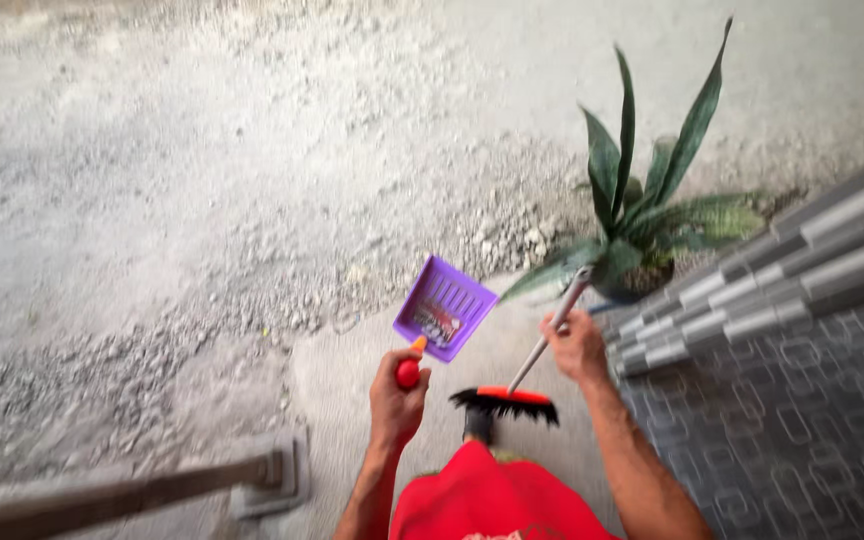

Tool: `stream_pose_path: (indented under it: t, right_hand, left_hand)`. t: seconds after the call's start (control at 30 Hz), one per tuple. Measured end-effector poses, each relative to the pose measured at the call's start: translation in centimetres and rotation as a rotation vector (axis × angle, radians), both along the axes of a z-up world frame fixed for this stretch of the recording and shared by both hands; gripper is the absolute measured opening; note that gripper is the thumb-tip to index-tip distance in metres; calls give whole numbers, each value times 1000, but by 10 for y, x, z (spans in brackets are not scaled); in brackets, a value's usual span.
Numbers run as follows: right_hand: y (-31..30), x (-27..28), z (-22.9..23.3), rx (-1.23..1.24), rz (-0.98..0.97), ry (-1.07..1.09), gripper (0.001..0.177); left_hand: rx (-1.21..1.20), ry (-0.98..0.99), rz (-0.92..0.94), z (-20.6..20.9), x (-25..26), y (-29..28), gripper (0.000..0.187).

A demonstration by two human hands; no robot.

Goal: The person carries a dustpan and broom components through a yard and assembles the broom by attaching the handle to the brush head against a brick wall.

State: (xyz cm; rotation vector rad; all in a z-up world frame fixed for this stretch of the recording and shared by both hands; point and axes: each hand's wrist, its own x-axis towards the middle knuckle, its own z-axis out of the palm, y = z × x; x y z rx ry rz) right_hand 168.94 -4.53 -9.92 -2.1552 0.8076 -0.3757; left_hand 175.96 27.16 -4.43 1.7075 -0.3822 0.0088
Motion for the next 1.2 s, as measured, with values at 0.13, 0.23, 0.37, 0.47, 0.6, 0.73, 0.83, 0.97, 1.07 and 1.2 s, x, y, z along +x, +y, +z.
stream_pose_path:
  t: [0.13, 0.23, 0.37, 0.47, 0.6, 0.73, 0.83, 0.97, 1.07, 1.2]
  right_hand:
    - [-20, 59, -14, -61, 115, -68, 20]
    - [-41, 111, -13, -55, 140, -90, 21]
    - [-68, 170, -13, 13, 140, -105, 22]
    - [-91, 226, -22, -23, 136, -122, 22]
    - [-120, 306, -43, -7, 84, -173, 21]
    - [-141, 391, -51, -3, 37, -261, 20]
    - [-156, 455, -45, 44, -21, -310, 22]
    - [-187, 534, -38, 28, -139, -245, 23]
    - [-219, 593, -46, 2, -184, -302, 24]
    - [-276, 682, -64, -42, -240, -176, 26]
  left_hand:
    - [-4, 193, 55, -4, 57, -39, 26]
    - [24, 213, 102, -1, 102, -62, 24]
    - [43, 112, 97, -6, 164, -89, 25]
    - [46, 96, 93, -17, 220, -110, 25]
    - [-26, 37, 40, -38, 303, -133, 25]
    - [9, 151, 8, -44, 401, -156, 23]
    - [14, 234, -42, -44, 478, -175, 22]
    - [-43, 161, -96, -50, 575, -209, 23]
    - [-65, 169, -97, -64, 642, -239, 25]
    - [-53, 156, -73, -89, 731, -291, 24]
